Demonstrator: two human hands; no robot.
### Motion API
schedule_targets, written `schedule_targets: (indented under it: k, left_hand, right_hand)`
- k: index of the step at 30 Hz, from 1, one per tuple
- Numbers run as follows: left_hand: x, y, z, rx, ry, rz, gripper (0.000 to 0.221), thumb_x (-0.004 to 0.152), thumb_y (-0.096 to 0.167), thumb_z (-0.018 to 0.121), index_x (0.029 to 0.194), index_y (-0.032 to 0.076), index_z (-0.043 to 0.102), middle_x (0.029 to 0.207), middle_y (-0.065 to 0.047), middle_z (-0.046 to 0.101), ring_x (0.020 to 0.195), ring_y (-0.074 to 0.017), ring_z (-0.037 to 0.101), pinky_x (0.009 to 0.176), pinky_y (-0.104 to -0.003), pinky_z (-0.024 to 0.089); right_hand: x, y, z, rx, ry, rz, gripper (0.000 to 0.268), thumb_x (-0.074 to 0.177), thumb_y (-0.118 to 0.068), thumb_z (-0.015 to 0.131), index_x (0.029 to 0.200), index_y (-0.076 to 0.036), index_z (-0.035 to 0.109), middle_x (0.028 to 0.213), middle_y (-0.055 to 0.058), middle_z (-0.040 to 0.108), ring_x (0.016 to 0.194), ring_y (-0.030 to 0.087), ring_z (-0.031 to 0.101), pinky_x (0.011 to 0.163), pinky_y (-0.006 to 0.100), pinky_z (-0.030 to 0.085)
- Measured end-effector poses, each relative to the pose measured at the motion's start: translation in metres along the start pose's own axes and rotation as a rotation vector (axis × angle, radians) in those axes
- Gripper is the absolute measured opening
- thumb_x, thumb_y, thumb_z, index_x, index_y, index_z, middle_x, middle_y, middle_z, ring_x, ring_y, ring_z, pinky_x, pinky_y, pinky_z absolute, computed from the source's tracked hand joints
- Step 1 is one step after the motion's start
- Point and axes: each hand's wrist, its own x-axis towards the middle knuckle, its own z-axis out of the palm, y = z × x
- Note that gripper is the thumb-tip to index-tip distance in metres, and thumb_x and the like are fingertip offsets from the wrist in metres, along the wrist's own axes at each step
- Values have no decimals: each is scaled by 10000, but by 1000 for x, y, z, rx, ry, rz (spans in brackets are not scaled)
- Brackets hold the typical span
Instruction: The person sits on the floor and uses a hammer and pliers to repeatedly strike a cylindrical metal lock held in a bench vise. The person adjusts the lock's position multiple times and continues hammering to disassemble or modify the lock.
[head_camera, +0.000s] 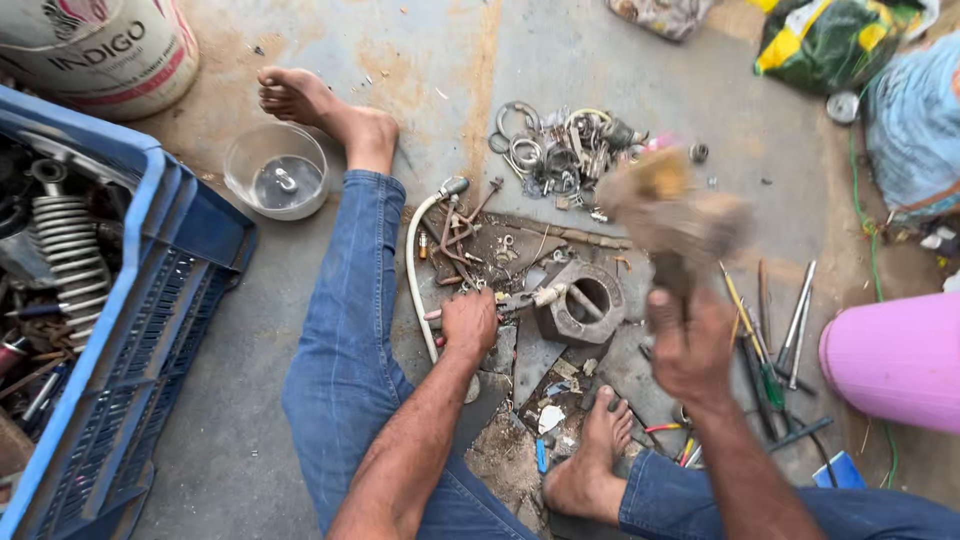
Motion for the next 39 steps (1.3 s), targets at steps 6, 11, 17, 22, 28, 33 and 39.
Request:
schedule_targets:
  k: [6, 11, 17, 22, 28, 33, 39]
  left_hand:
    - [2, 1, -3, 10, -26, -6, 365, 866, 328, 741, 1097, 59, 658, 990, -144, 740, 957, -328, 708, 810, -492, 538]
    - [9, -7, 0, 27, 22, 21, 241, 906, 311, 698, 1059, 125, 692, 1036, -139, 744, 1003, -318, 710, 859, -501, 528]
    - [8, -5, 2, 77, 9, 26, 156, 970, 236, 651, 1052, 111, 696, 947, -133, 765, 935, -300, 729, 874, -516, 518]
    - [-4, -1, -5, 45, -28, 9, 314, 902, 349, 714, 1083, 93, 686, 960, -146, 752, 969, -323, 711, 849, -497, 522]
    - [-3, -2, -1, 73, 26, 26, 265, 908, 313, 715, 1064, 99, 700, 969, -133, 756, 959, -319, 719, 842, -489, 529]
    - [2, -3, -8, 68, 96, 19, 318, 847, 351, 748, 1055, 117, 693, 1021, -133, 735, 988, -329, 701, 825, -499, 520]
    - [-1, -1, -12, 114, 95, 41, 357, 828, 365, 769, 1075, 122, 683, 1045, -127, 727, 1019, -320, 684, 877, -490, 498]
  right_hand:
    - [-22, 18, 48, -85, 44, -258, 287, 1013, -239, 583, 1170, -3, 631, 848, 221, 688, 726, 413, 687, 698, 512, 532]
    - [-55, 80, 110, -374, -373, 323, 464, 999, -443, 582, 1049, 13, 651, 767, 296, 688, 716, 463, 689, 680, 563, 537]
    - [-49, 86, 91, -162, -354, 579, 527, 1022, -533, 484, 989, -38, 663, 710, 189, 673, 634, 381, 686, 562, 506, 528]
    - [-39, 33, 37, -24, -116, 200, 471, 1039, -459, 518, 1030, 0, 619, 642, 154, 645, 563, 321, 671, 546, 469, 497]
    - [-62, 49, 66, -126, -132, 58, 452, 1021, -431, 534, 1186, -21, 628, 824, 236, 720, 708, 413, 706, 622, 519, 545]
    - [-59, 92, 87, -352, -364, 463, 510, 954, -498, 594, 1170, -39, 647, 825, 304, 685, 847, 490, 689, 774, 607, 519]
    - [-44, 57, 34, -101, -70, 326, 449, 1013, -460, 557, 1063, -31, 680, 800, 264, 692, 779, 474, 675, 736, 571, 509]
